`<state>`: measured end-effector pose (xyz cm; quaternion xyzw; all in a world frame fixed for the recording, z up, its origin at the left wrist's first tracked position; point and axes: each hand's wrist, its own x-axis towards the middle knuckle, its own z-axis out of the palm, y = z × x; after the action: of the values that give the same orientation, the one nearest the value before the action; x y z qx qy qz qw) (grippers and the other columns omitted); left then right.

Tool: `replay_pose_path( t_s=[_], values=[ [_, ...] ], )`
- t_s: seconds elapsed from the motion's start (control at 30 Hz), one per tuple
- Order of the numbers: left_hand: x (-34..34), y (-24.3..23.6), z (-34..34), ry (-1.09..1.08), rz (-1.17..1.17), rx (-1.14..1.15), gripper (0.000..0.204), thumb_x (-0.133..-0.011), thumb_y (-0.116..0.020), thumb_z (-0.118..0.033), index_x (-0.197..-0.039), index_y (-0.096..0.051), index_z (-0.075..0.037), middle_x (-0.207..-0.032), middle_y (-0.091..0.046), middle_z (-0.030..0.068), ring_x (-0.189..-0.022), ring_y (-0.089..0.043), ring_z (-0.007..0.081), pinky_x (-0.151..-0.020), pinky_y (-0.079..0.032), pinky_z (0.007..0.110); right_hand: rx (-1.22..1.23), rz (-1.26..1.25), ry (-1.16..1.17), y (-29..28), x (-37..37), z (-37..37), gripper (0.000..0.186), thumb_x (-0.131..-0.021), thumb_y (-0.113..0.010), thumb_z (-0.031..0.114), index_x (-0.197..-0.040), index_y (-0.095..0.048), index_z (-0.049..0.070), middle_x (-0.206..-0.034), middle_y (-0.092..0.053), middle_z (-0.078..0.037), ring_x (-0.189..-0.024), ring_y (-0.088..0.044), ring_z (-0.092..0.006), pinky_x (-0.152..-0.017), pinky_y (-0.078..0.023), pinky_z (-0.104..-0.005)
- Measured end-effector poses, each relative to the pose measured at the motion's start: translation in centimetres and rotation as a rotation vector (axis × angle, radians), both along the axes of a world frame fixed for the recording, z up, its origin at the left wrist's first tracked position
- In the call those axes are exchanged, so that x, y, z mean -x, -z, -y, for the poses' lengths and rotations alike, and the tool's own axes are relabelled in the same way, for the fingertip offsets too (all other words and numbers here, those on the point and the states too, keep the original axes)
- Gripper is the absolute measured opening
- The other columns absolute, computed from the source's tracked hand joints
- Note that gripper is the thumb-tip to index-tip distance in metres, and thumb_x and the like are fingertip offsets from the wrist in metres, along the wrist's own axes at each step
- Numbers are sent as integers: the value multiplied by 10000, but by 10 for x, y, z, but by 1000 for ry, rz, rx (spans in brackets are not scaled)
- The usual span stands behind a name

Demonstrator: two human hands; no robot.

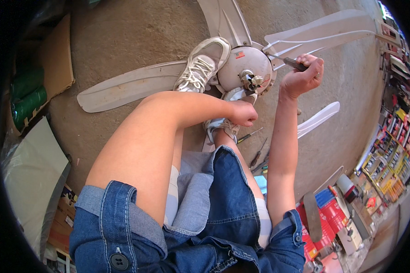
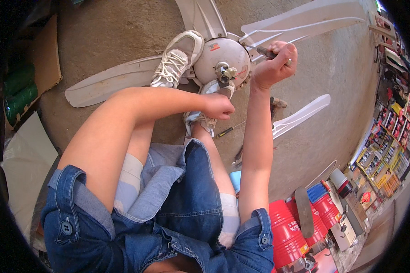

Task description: The person sits on the floor and uses a screwdriver to remove a blade from a ceiling fan. They then use a hammer to tap the fan's central hub and continue to manipulate the fan's components with their hands.

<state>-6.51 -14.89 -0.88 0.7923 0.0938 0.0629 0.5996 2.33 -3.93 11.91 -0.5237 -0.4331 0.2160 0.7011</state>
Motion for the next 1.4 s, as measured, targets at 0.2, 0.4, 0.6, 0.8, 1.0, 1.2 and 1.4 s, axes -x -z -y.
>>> replay_pose_path(
  t_s=[0.2,0.4,0.6,0.8,1.0,1.2,1.4],
  values=[
    [0,-3,-1,4,-14,0,214,-783,-596,-251,-731,-549,-49,-703,-592,147,-706,-583,344,-620,-439,443,0,1,-20,1,0,-1,352,-958,-429,190,-630,-400,65,-637,-398,-16,-601,-398,-129,-572,-366,-270],
    [-1,0,0,0,2,5,202,-779,-591,-236,-727,-551,-45,-704,-593,149,-703,-583,344,-622,-438,444,-32,7,-72,2,-5,-5,348,-962,-457,217,-656,-419,57,-637,-436,-13,-601,-421,-110,-544,-354,-238],
    [0,-4,-1,-4,15,4,204,-777,-590,-232,-723,-547,-40,-698,-591,148,-690,-578,343,-618,-439,438,188,659,-8,-6,-10,-3,311,-935,-498,235,-724,-488,8,-662,-496,-57,-620,-485,-152,-578,-410,-301],
    [0,-1,0,9,22,-11,210,-766,-600,-255,-723,-574,-52,-714,-609,142,-710,-592,337,-635,-451,431,983,742,-102,-67,2,13,373,-884,-576,354,-826,-610,-14,-630,-629,-82,-577,-609,-138,-511,-459,-288],
    [-1,0,-8,87,-29,17,234,-783,-603,-264,-726,-550,-43,-686,-597,137,-679,-585,335,-608,-437,430,1327,768,-389,-91,-31,-14,297,-835,-596,232,-990,-664,-12,-635,-612,-72,-474,-527,-106,-468,-445,-246],
    [13,-18,-17,133,82,-289,193,-795,-580,-261,-779,-562,-69,-752,-605,122,-699,-597,335,-617,-460,447,1316,1133,-558,-72,-41,-29,293,-778,-583,97,-1051,-654,16,-773,-652,-141,-626,-590,-182,-582,-466,-280],
    [50,-15,-46,56,89,-565,168,-801,-545,-267,-776,-536,-102,-772,-603,93,-697,-611,317,-576,-490,441,1029,1557,-674,-75,-35,-17,321,-746,-543,21,-1045,-656,55,-868,-657,-188,-812,-652,-308,-746,-510,-373]
  ],
)
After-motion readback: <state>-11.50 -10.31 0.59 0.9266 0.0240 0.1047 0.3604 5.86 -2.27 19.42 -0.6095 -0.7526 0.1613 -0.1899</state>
